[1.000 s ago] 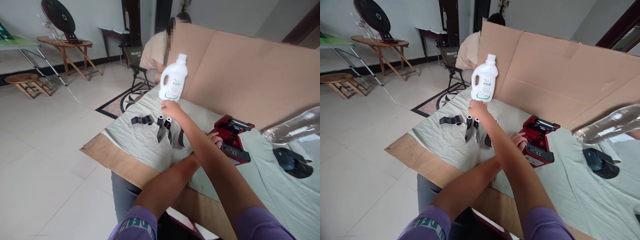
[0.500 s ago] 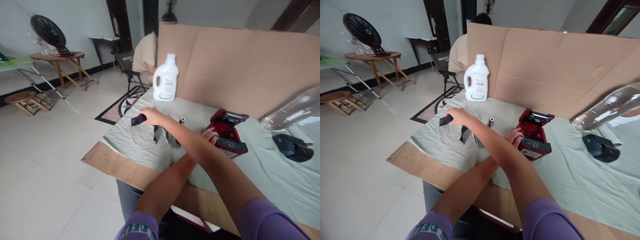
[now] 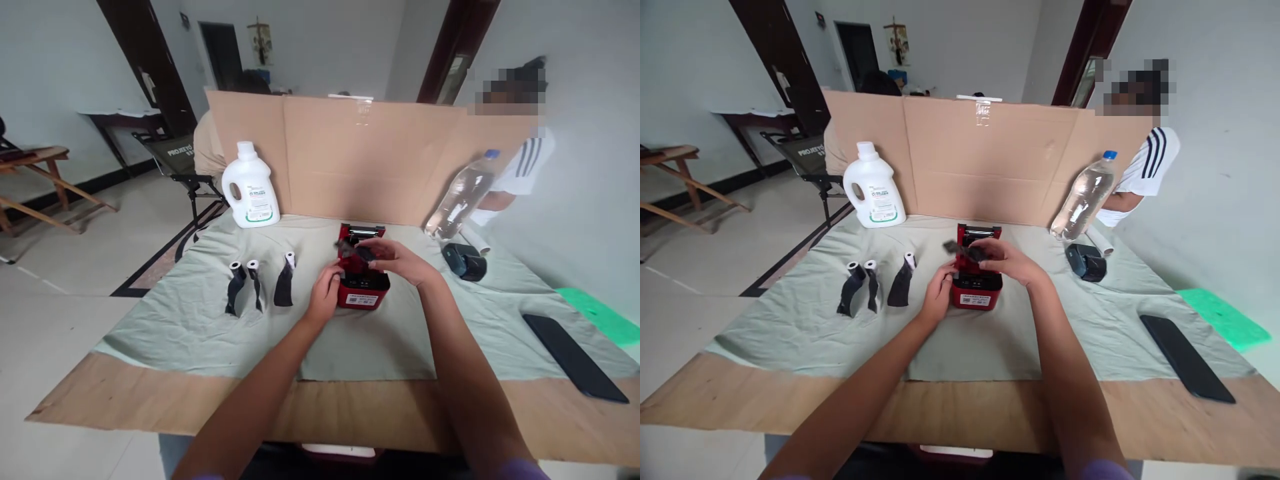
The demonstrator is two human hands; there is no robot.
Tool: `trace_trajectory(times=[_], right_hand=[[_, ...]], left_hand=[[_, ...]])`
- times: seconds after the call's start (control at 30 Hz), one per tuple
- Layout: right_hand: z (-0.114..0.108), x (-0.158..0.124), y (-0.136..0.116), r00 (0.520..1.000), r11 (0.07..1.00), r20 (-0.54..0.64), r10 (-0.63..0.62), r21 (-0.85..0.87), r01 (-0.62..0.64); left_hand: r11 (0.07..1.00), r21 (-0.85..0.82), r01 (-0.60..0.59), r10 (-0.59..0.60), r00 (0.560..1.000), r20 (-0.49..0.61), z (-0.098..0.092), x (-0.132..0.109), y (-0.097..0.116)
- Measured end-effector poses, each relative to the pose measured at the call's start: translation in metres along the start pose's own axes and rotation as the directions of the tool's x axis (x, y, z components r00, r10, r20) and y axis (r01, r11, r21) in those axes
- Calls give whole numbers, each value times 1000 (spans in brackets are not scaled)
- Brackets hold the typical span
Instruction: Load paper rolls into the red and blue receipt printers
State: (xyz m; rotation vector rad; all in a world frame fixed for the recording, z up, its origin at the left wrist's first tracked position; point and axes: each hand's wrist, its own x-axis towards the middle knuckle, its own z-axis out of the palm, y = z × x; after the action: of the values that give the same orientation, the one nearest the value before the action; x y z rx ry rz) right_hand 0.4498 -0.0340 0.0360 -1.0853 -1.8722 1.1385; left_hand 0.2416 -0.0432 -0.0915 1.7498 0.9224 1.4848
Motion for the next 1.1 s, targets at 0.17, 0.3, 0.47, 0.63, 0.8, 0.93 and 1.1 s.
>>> trace_trajectory(times=[0.17,0.3,0.47,0.63,0.8,0.93,1.1], right_hand=[[-2,10,21,995,923,92,34,-385,4],[10,18,32,998,842,60,10,-539,24],[17,23,45,999,863,-6,-42,-503,33],[18,27,52,998,875,-69,-6,-483,-28],[19,28,49,995,871,-96,-35,-491,-17],[21,30,48,992,839,-110,-54,-544,-15],[25,34,51,990,833,-141,7,-546,-83]], left_hand=[[995,11,100,-99,991,-86,6,-8,-3],[997,83,13,-8,998,-64,4,-9,-2],[945,254,-204,183,978,104,1,-6,7],[891,353,-286,260,958,121,0,-3,15],[819,419,-391,337,920,200,-5,1,18],[779,453,-433,374,901,218,-5,0,20],[776,463,-428,363,904,228,-3,0,22]])
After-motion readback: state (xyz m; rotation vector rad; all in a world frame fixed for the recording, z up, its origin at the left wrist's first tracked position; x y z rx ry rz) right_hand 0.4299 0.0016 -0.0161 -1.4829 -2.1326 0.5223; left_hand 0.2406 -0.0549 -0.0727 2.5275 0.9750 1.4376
